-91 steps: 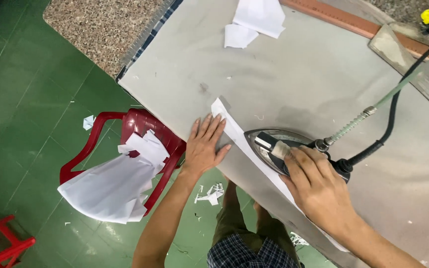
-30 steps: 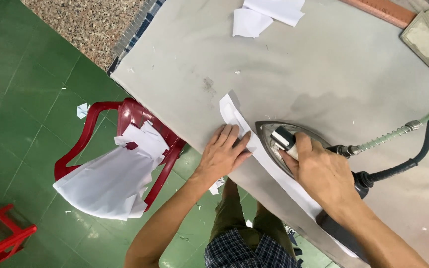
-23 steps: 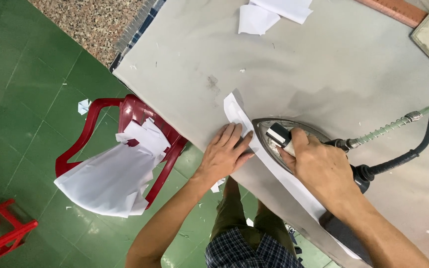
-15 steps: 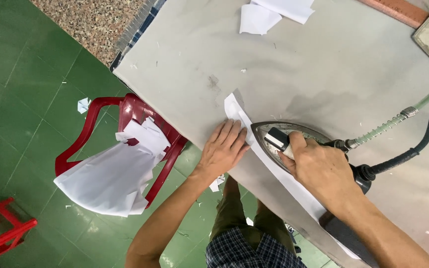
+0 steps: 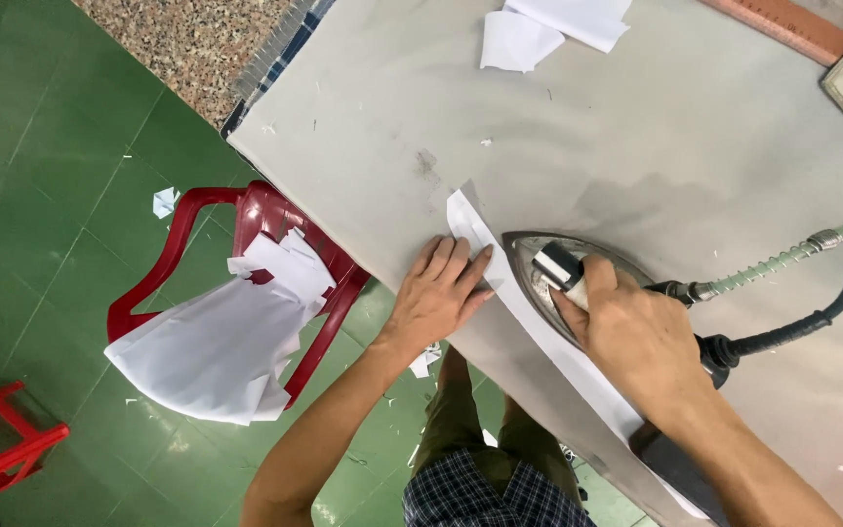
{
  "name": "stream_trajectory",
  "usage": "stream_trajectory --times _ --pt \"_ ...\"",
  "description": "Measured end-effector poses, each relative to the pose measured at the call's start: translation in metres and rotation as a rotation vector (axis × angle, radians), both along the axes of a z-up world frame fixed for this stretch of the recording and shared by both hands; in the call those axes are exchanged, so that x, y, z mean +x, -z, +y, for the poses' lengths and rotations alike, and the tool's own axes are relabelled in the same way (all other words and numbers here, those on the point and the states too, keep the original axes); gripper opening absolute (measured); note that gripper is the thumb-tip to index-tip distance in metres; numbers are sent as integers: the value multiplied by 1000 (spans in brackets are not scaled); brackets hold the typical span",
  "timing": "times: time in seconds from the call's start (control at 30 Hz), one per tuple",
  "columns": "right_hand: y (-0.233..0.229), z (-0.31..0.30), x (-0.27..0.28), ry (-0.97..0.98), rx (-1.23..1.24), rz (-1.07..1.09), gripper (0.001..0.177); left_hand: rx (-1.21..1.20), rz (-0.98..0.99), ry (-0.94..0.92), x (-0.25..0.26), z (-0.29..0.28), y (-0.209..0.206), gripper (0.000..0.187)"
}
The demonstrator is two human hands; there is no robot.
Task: The person irons a white fabric piece on a work table, then uses scissors to trim the edges. They continue ironing the trimmed piece and use a black rectangular object to press the fabric while ironing.
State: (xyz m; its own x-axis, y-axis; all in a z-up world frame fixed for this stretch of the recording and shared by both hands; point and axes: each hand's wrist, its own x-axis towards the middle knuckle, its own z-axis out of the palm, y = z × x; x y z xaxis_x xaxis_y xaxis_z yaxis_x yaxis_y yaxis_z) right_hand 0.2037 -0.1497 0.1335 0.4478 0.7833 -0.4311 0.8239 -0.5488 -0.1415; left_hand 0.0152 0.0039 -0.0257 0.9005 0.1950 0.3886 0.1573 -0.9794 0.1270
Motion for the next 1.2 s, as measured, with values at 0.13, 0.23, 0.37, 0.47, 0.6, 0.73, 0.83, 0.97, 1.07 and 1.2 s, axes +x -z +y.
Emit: stream_trajectory --times 0.13,0.23,0.37,0.47,0.6,0.73,0.83,0.97,1.07,1.2 --pt "6 10 0 27 45 -37 44 -4 -5 -13 -3 -1 1 54" --pt "5 14 -2 -3 55 -33 44 -28 9 -12 -6 0 0 54" --pt "6 14 1 -55 50 -25 41 -35 -8 -13 -6 1 3 54" --pt "9 11 1 -81 46 -53 39 -63 -18 -9 -6 0 5 52" --pt "10 8 0 -95 34 -42 39 -1 -31 32 -4 -5 -4 46" --pt "11 -4 0 -111 3 -23 40 -116 -20 67 5 -8 -23 49" --pt "8 -19 -1 -104 4 20 43 -149 21 40 0 -9 -13 53" --pt "12 -42 0 -96 -44 -8 45 -140 35 29 1 -9 -12 56" --pt "14 -50 1 -76 -45 4 49 -147 45 30 1 -10 -17 60" --pt "25 -56 3 -169 109 -60 66 -186 205 33 -1 -11 -19 63"
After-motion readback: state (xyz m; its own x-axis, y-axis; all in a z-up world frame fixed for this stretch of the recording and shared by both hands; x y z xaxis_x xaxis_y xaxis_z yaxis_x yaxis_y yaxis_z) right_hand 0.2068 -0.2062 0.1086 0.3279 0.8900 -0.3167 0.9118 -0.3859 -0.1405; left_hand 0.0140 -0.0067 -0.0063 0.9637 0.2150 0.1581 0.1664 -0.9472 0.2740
